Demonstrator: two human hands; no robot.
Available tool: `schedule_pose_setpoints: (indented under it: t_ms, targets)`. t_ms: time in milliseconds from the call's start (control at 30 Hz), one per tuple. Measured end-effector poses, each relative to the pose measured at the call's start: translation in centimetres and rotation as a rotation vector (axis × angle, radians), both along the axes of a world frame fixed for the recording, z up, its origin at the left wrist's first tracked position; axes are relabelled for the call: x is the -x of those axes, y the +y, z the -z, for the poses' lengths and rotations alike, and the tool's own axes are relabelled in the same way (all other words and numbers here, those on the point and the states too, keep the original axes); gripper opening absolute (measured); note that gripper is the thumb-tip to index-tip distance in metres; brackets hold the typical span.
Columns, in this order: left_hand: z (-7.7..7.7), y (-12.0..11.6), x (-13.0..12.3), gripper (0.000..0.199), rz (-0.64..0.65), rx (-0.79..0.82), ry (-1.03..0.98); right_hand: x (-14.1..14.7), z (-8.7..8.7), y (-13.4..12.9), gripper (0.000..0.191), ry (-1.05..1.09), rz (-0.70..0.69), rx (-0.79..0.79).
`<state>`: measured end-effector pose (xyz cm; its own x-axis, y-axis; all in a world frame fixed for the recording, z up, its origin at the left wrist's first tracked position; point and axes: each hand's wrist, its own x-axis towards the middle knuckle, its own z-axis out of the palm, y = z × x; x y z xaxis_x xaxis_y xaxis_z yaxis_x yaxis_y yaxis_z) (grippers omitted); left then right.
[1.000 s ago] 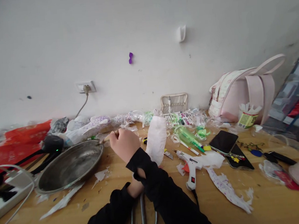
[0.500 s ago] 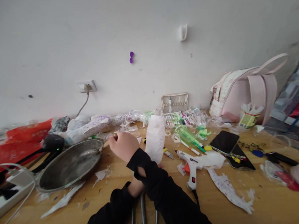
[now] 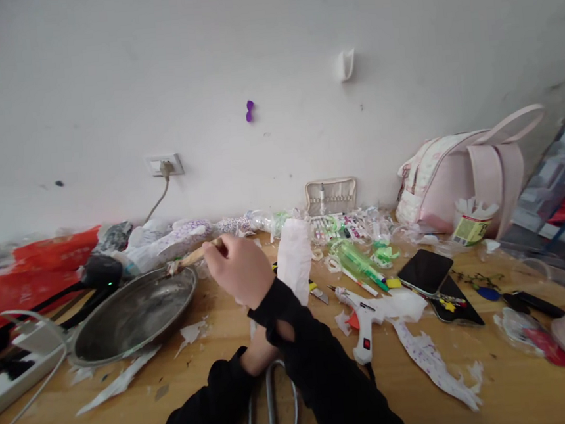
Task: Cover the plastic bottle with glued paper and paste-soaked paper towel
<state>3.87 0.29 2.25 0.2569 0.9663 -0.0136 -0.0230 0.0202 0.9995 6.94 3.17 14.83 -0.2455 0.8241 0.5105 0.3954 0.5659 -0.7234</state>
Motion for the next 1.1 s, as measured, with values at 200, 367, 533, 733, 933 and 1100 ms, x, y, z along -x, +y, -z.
schedule_pose_setpoints:
  t_ms: [200,367,533,733,933,1100]
  targets:
    - [-0.5,0.4,-0.2,0.037,0.004,-0.052,0.119,-7.3,-4.2,-1.1,0.033,0.09,0.045,-0.11]
    - [-0.2,0.4,-0.1,0.036,-0.001,-0.021,0.182,-12.8,-4.3,-3.2,0.033,0.001,0.133,-0.102]
    - [-0.4,0.3,-0.1,0.04,0.017,-0.023,0.229,-15.3,-4.4,-4.0,0.033,-0.184,0.157,-0.098]
    - [-0.5,0.3,-0.2,0.037,0.035,-0.026,0.251,-16.2,-4.2,-3.0,0.029,-0.423,0.083,-0.084]
    - [-0.6,0.2,-0.2,0.036,0.035,-0.04,0.267,-16.7,-3.8,-2.5,0.029,-0.455,0.182,-0.172]
    - [-0.7,0.1,-0.2,0.038,0.022,-0.044,0.28,-18.0,-4.0,-2.9,0.029,-0.308,0.347,-0.305]
